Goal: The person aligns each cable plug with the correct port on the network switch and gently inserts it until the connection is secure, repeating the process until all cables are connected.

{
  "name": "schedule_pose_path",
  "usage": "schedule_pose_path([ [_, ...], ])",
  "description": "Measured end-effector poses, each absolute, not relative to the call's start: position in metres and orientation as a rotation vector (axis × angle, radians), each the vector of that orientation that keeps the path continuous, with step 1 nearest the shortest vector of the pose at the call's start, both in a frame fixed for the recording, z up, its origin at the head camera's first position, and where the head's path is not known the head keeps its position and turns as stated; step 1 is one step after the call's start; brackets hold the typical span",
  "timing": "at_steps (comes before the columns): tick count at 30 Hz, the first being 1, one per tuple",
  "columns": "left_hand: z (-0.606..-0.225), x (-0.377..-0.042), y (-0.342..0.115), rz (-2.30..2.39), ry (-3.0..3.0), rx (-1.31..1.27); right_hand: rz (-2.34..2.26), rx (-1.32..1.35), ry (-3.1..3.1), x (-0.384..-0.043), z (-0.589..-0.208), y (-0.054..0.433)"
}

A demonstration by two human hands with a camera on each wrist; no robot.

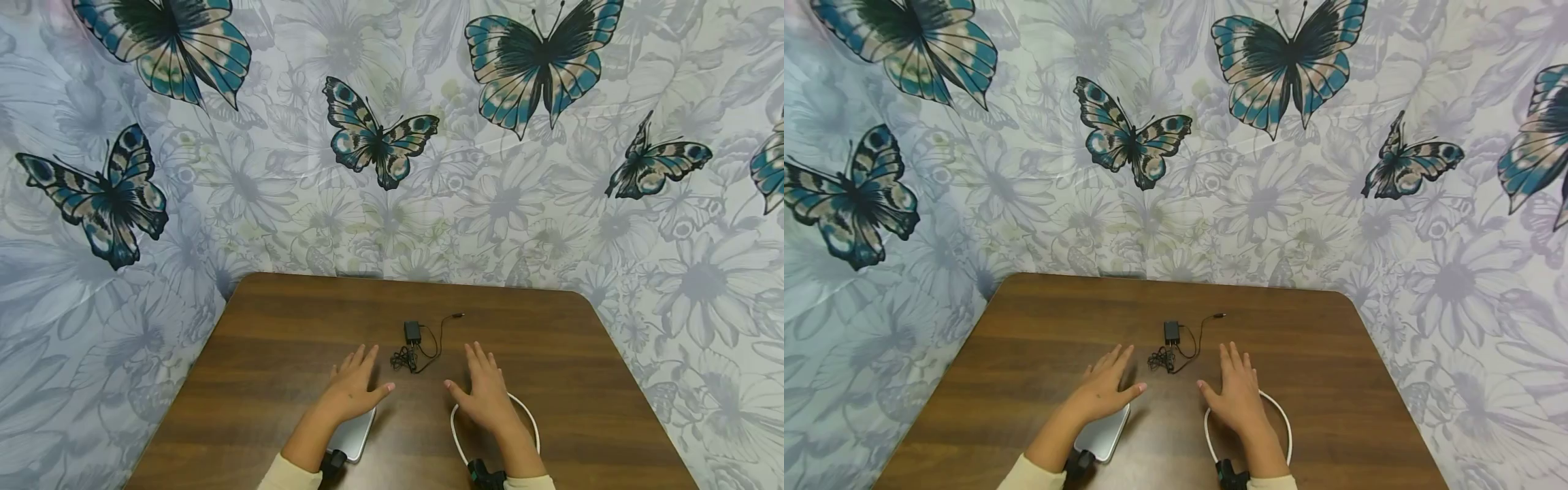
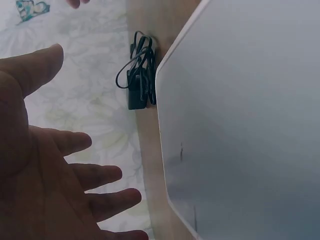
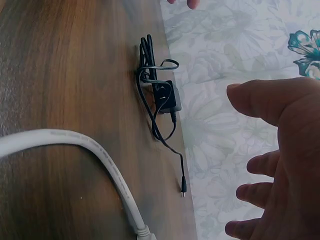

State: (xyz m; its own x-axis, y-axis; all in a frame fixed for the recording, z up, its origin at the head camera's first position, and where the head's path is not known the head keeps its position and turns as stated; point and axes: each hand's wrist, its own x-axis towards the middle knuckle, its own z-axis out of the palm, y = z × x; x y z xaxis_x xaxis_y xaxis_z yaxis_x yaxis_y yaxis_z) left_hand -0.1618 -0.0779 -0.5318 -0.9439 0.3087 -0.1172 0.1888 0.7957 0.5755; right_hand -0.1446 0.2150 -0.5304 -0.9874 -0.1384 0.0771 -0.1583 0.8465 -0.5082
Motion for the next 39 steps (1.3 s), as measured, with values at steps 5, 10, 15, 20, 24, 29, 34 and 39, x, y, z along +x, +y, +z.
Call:
schedule_pose_path([
  [5,-0.533,-0.162,-0.076,0.887,2.764,0.398,0.856,0.243,-2.977,-0.146,-0.531,0.212],
  [10,-0.536,-0.163,-0.074,0.893,2.750,0.415,0.881,0.238,-2.998,-0.148,-0.531,0.210],
  [15,-0.538,-0.164,-0.072,0.895,2.732,0.408,0.882,0.234,-2.995,-0.150,-0.533,0.209],
  [20,-0.541,-0.166,-0.070,0.907,2.721,0.404,0.890,0.239,-2.966,-0.151,-0.535,0.209],
  [24,-0.545,-0.166,-0.068,0.907,2.718,0.408,0.912,0.246,-2.967,-0.152,-0.537,0.209],
  [29,-0.547,-0.167,-0.067,0.918,2.725,0.398,0.964,0.244,-2.969,-0.151,-0.538,0.207],
  [34,-0.547,-0.170,-0.065,0.926,2.737,0.386,0.998,0.224,-2.990,-0.153,-0.541,0.206],
  [39,-0.547,-0.172,-0.062,0.903,2.730,0.400,1.009,0.215,-3.011,-0.154,-0.544,0.205],
])
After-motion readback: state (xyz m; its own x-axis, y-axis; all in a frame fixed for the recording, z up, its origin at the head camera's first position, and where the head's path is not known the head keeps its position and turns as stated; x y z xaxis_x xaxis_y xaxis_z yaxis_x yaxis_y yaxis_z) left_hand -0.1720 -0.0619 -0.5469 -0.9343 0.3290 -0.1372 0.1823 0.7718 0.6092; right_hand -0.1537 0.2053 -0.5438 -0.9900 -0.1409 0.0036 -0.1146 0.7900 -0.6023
